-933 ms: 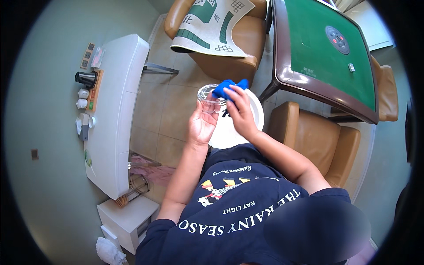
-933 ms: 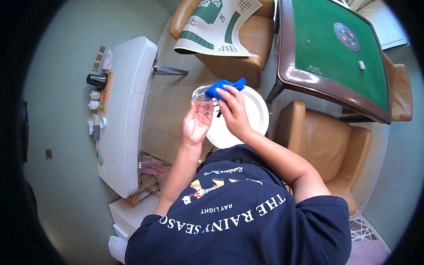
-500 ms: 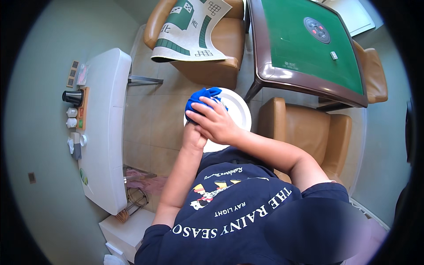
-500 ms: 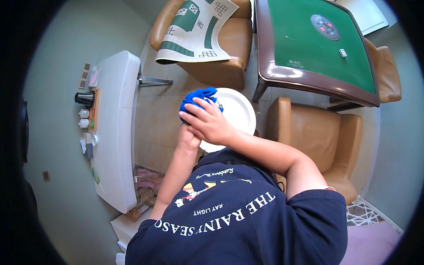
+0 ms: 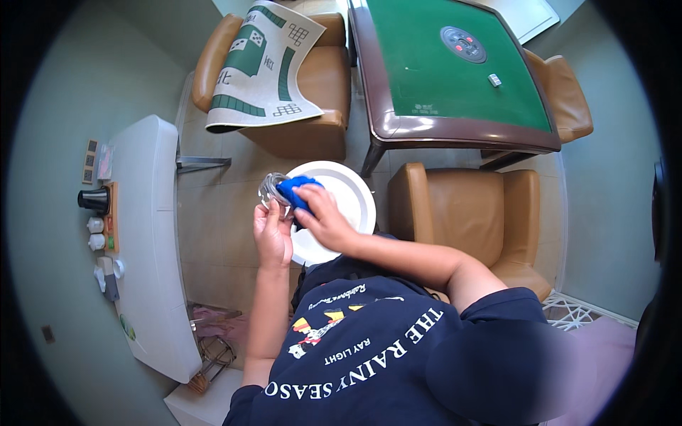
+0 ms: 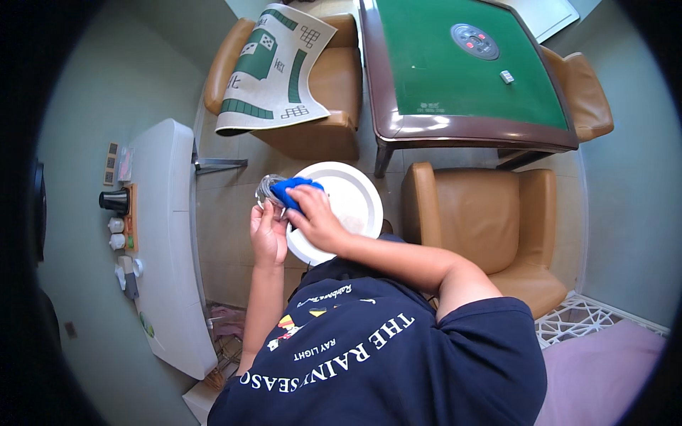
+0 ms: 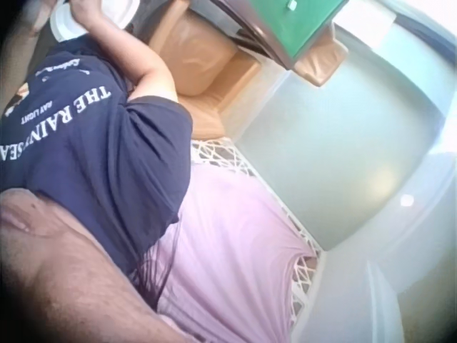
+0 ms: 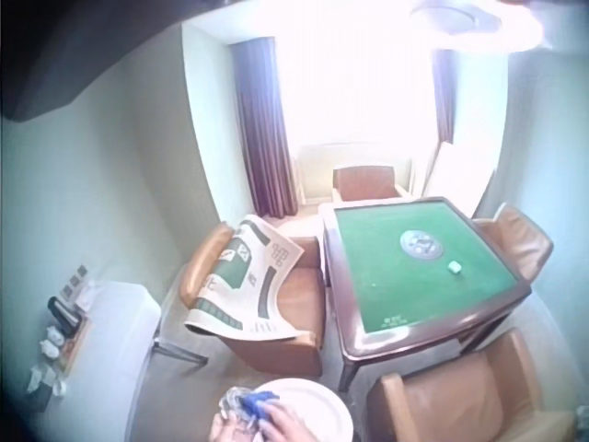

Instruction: The person cleans various surfaces in a room using a blue cloth and a white basin of water. They wipe a white table, a window sill, a beige armchair, and a green mahjong table, repeatedly dipping the cloth into the basin to wet it.

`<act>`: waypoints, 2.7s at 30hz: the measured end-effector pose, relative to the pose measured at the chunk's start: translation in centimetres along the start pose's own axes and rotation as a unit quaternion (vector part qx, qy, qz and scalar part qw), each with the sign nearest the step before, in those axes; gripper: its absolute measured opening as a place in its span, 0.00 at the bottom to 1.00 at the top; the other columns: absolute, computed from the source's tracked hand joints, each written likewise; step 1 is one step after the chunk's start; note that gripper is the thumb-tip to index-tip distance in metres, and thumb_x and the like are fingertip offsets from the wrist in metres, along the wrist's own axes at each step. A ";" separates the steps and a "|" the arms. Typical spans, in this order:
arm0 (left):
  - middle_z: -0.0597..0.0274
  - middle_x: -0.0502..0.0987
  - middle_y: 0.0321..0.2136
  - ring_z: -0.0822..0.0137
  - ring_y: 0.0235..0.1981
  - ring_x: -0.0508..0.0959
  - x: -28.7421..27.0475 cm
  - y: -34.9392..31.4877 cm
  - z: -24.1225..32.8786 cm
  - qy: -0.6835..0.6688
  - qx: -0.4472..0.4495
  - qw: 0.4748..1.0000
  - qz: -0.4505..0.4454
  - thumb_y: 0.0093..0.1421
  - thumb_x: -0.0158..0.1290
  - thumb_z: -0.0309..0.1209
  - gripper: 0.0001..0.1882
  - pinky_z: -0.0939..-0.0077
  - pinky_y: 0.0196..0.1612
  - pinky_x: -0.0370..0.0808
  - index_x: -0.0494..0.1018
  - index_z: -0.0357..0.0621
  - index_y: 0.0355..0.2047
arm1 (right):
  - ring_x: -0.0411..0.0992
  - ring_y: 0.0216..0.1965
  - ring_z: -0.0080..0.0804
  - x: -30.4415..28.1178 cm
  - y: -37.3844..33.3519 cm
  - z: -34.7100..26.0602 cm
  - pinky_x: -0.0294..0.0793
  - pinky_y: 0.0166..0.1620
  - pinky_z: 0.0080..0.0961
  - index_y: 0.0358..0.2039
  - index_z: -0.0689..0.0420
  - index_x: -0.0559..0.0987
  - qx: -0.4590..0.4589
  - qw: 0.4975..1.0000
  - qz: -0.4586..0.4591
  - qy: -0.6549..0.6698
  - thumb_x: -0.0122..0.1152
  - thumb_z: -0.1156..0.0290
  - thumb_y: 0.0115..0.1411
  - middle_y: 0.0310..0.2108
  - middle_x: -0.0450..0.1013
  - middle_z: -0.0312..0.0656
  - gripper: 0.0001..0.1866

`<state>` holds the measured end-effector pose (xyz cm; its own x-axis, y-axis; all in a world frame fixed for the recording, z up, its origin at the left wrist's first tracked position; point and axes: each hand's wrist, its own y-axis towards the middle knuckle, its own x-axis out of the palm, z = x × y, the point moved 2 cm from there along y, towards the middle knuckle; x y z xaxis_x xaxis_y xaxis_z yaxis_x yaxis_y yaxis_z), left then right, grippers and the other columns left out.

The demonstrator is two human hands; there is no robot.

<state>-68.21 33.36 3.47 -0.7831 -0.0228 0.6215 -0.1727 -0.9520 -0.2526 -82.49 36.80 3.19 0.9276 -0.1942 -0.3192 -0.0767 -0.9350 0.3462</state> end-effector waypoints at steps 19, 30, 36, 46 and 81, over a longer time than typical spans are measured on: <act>0.55 0.63 0.63 0.52 0.63 0.65 -2.8 0.1 -4.6 0.178 -0.078 0.978 0.080 0.65 0.58 0.44 0.36 0.53 0.60 0.68 0.56 0.46 0.67 | 0.76 0.43 0.28 -2.1 -0.7 6.5 0.78 0.47 0.26 0.55 0.63 0.72 0.468 0.820 -0.040 0.328 0.64 0.63 0.65 0.44 0.77 0.43 0.24; 0.62 0.74 0.36 0.68 0.33 0.78 -9.2 -2.0 -15.6 0.013 -0.261 0.938 0.227 0.68 0.47 0.57 0.27 0.69 0.30 0.81 0.67 0.44 0.47 | 0.67 0.54 0.50 4.0 -5.8 9.3 0.67 0.54 0.45 0.51 0.57 0.74 0.013 0.939 -0.214 -0.268 0.67 0.75 0.52 0.51 0.70 0.47 0.24; 0.68 0.69 0.29 0.77 0.25 0.71 -14.0 -2.1 -20.4 -0.036 -0.214 0.904 0.367 0.71 0.40 0.60 0.29 0.80 0.25 0.70 0.71 0.44 0.40 | 0.71 0.49 0.51 9.3 -9.6 13.0 0.69 0.54 0.41 0.45 0.61 0.78 0.111 0.930 -0.308 -0.166 0.59 0.83 0.46 0.46 0.76 0.48 0.22; 0.66 0.77 0.33 0.75 0.37 0.76 -20.1 -1.7 -21.0 0.149 -0.219 0.901 0.342 0.64 0.59 0.45 0.20 0.78 0.39 0.73 0.75 0.38 0.41 | 0.70 0.47 0.45 10.2 -8.4 17.5 0.71 0.50 0.37 0.42 0.54 0.80 0.055 0.815 -0.567 -0.104 0.56 0.81 0.53 0.42 0.76 0.40 0.16; 0.46 0.81 0.36 0.57 0.35 0.85 -26.5 -0.9 -21.1 0.138 -0.133 0.915 0.354 0.72 0.47 0.48 0.26 0.71 0.42 0.78 0.68 0.32 0.50 | 0.60 0.62 0.54 3.1 -8.7 29.4 0.55 0.67 0.54 0.59 0.45 0.75 -0.007 0.865 -0.270 -0.423 0.66 0.63 0.56 0.56 0.65 0.49 0.28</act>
<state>-59.92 41.22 -28.42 -0.8698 -0.4924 0.0301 0.3260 -0.6195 -0.7142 -89.74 35.66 -26.75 0.2272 0.1159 -0.9669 0.2946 -0.9546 -0.0451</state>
